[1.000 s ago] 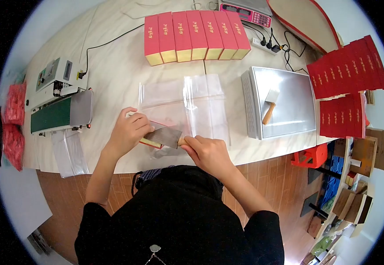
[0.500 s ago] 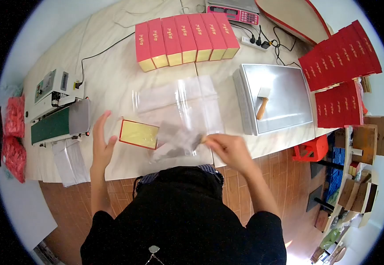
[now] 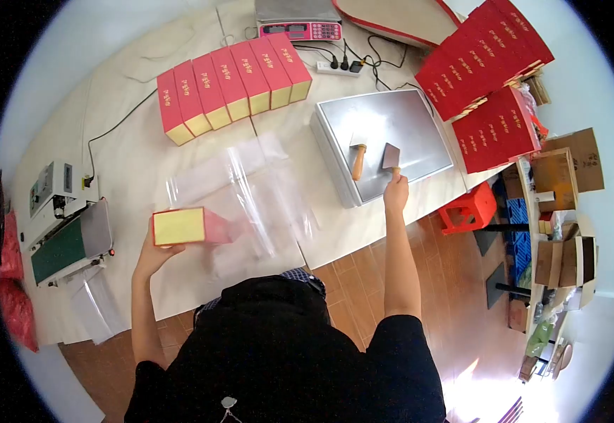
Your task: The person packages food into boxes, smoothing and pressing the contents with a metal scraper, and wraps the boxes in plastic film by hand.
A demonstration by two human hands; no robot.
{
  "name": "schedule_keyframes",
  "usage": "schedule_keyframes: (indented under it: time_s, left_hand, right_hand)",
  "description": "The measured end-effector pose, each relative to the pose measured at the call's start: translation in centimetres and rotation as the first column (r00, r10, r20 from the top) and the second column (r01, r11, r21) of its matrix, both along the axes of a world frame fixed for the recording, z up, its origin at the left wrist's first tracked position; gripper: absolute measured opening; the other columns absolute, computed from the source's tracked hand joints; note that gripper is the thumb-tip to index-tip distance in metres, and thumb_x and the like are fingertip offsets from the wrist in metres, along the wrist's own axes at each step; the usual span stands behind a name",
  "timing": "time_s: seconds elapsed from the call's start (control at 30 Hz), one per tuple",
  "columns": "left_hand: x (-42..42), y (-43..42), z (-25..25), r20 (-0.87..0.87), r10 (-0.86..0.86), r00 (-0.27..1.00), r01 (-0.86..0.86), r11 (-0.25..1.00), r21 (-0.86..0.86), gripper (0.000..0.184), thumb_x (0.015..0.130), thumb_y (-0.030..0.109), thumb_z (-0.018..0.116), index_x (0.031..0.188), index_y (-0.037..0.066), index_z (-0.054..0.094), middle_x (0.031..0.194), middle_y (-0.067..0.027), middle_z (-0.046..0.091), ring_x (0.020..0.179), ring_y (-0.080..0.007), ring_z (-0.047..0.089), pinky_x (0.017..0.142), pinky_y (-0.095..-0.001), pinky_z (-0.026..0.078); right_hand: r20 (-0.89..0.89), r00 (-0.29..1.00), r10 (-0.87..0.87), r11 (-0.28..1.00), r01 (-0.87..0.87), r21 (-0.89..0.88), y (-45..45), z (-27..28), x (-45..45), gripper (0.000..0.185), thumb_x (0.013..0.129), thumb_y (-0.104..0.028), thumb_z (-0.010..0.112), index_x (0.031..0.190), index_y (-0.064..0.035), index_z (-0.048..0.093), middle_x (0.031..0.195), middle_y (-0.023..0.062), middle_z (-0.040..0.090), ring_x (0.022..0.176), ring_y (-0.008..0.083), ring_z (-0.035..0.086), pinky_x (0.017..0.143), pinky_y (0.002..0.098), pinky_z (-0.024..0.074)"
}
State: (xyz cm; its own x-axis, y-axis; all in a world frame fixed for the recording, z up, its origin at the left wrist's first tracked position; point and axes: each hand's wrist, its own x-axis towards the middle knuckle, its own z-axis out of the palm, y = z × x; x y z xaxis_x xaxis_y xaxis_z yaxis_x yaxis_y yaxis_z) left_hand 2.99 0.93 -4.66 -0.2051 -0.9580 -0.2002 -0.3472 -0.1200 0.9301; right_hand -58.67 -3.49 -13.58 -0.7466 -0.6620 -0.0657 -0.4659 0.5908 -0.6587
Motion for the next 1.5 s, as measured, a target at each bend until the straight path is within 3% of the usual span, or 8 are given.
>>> schedule_keyframes:
  time_s: [0.13,0.3,0.4,0.67,0.93,1.2,1.37,1.5]
  left_hand:
    - [-2.4,-1.7,0.1,0.025,0.004,1.000,-0.003,0.998,-0.059,0.075,0.074,0.014,0.086,0.130,0.005,0.037,0.125,-0.0091,0.054,0.118,-0.0194,0.054,0.100,-0.0349,0.046]
    - [-9.0,-2.2,0.0,0.062,0.221,0.973,-0.204,0.955,-0.214,0.082,0.068,0.032,0.090,0.123,0.000,0.039,0.116,-0.0136,0.055,0.106,-0.0232,0.056,0.095,-0.0364,0.045]
    - [-14.2,-1.2,-0.5,0.085,0.371,0.925,-0.336,0.900,-0.277,0.089,0.066,0.029,0.089,0.130,-0.001,0.035,0.119,-0.0219,0.056,0.106,-0.0358,0.057,0.093,-0.0425,0.046]
    - [-18.3,4.6,-3.4,0.146,0.096,0.985,0.023,0.755,-0.656,0.070,0.072,0.007,0.079,0.129,-0.001,0.040,0.136,-0.0228,0.044,0.124,-0.0432,0.044,0.104,-0.0479,0.037]
    - [-13.7,3.5,-2.7,-0.364,0.466,0.806,-0.555,0.809,-0.194,0.051,0.103,0.033,0.044,0.141,0.001,0.033,0.141,-0.0173,0.042,0.133,-0.0274,0.040,0.113,-0.0410,0.028]
    - [-8.6,6.2,-0.4,-0.464,0.441,0.768,-0.565,0.808,-0.167,0.062,0.106,0.046,0.022,0.148,0.001,0.026,0.147,-0.0149,0.039,0.138,-0.0253,0.034,0.116,-0.0379,0.022]
    - [-8.1,7.2,-0.9,-0.478,0.542,0.691,-0.657,0.747,-0.104,0.061,0.107,0.043,0.025,0.150,0.001,0.018,0.148,-0.0179,0.036,0.138,-0.0273,0.035,0.116,-0.0396,0.022]
    - [-6.9,6.2,-0.5,-0.404,0.641,0.653,-0.729,0.677,-0.105,0.060,0.107,0.039,0.029,0.151,0.001,0.016,0.148,-0.0197,0.035,0.137,-0.0283,0.035,0.116,-0.0403,0.023]
  right_hand:
    - [0.038,0.999,-0.013,1.000,0.012,0.020,0.6,-0.3,2.2,0.041,0.100,-0.030,0.043,0.114,0.0053,0.058,0.107,0.0260,0.065,0.101,0.0428,0.061,0.087,0.0500,0.0457]
    - [-0.544,0.825,0.154,0.931,-0.305,-0.200,4.0,3.7,10.8,0.036,0.092,-0.013,0.057,0.125,0.0002,0.054,0.118,0.0187,0.058,0.107,0.0348,0.054,0.092,0.0435,0.0440]
    - [0.254,0.841,0.477,0.866,-0.400,-0.301,6.5,5.3,20.9,0.044,0.090,-0.017,0.066,0.128,-0.0003,0.052,0.119,0.0148,0.057,0.105,0.0244,0.054,0.090,0.0369,0.0464]
    - [0.646,0.532,0.547,0.820,-0.185,-0.541,8.8,6.4,33.3,0.086,0.074,-0.026,0.085,0.134,0.0038,0.032,0.120,0.0175,0.052,0.114,0.0240,0.053,0.097,0.0385,0.0447]
    - [0.491,0.698,0.521,0.838,-0.310,-0.449,7.8,6.7,33.1,0.077,0.070,-0.019,0.086,0.126,0.0034,0.039,0.118,0.0155,0.052,0.111,0.0230,0.052,0.097,0.0360,0.0424]
    - [0.057,0.192,0.980,0.177,-0.697,-0.694,5.2,6.9,36.1,0.083,0.067,-0.012,0.085,0.135,-0.0037,0.037,0.131,0.0176,0.048,0.122,0.0330,0.050,0.104,0.0413,0.0404]
    - [0.238,0.107,0.965,0.233,-0.763,-0.603,4.7,4.5,36.7,0.086,0.067,-0.017,0.086,0.137,-0.0029,0.038,0.133,0.0197,0.047,0.125,0.0353,0.047,0.107,0.0426,0.0372]
    - [-0.019,0.121,0.993,0.109,-0.946,-0.306,4.0,7.3,34.7,0.091,0.066,-0.024,0.086,0.140,-0.0021,0.038,0.134,0.0221,0.047,0.123,0.0383,0.047,0.105,0.0457,0.0383]
